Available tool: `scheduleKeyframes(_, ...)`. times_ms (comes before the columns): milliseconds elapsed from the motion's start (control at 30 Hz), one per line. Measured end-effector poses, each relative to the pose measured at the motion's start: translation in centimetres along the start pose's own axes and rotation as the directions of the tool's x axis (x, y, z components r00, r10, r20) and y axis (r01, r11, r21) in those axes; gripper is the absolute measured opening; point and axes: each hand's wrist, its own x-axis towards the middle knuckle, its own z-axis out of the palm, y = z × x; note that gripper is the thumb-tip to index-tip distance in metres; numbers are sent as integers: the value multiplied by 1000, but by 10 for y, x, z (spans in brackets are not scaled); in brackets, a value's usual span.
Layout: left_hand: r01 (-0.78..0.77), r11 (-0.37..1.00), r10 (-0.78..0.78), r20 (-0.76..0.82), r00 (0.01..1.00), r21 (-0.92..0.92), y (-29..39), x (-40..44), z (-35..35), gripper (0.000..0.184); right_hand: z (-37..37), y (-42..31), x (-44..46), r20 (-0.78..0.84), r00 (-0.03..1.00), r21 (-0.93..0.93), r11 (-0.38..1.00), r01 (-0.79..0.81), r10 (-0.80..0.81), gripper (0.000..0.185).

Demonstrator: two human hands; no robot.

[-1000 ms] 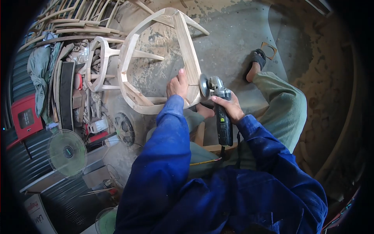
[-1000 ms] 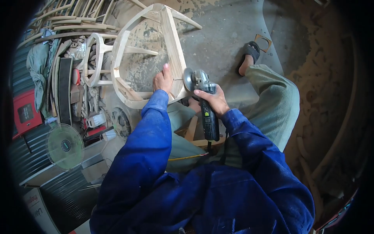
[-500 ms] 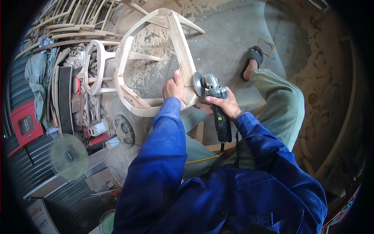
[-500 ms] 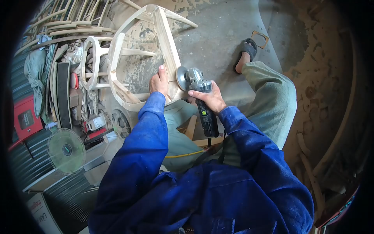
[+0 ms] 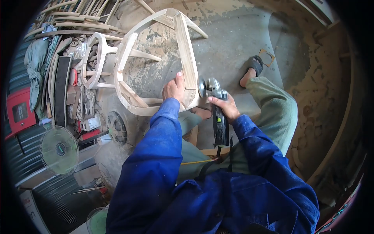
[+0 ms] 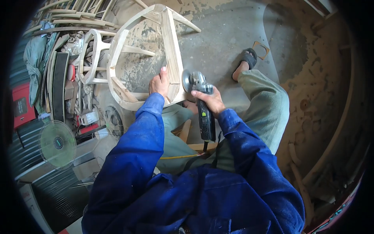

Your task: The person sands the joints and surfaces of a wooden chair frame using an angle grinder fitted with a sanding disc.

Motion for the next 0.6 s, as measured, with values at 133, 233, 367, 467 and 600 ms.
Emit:
scheduleKeyframes(133, 16, 999, -16, -2, 1000, -32, 2, -1, -1, 76, 3, -6, -2, -27, 999, -31, 999, 31, -32, 49)
scheduleKeyframes(233, 33, 999, -33, -1, 999, -21, -1, -4, 2, 76, 11, -24, 5, -16, 995, -109, 989, 98, -101, 49)
scheduleKeyframes(367, 12, 1000, -13, -7, 1000, -20, 2, -2, 0, 76, 7, -28, 3, -15, 1000, -102, 995, 12, -14, 47)
scheduleKeyframes(467, -3, 1000, 3, -4, 1000, -9, -4, 2, 3, 76, -5, -5, 9, -25, 1000, -95, 995, 14, -16, 45)
scheduleKeyframes(600, 3, 1000, -3, 4, 1000, -7, 1, -2, 0, 76, 4, -32, 8, 49, 997, -97, 993, 66, -61, 45)
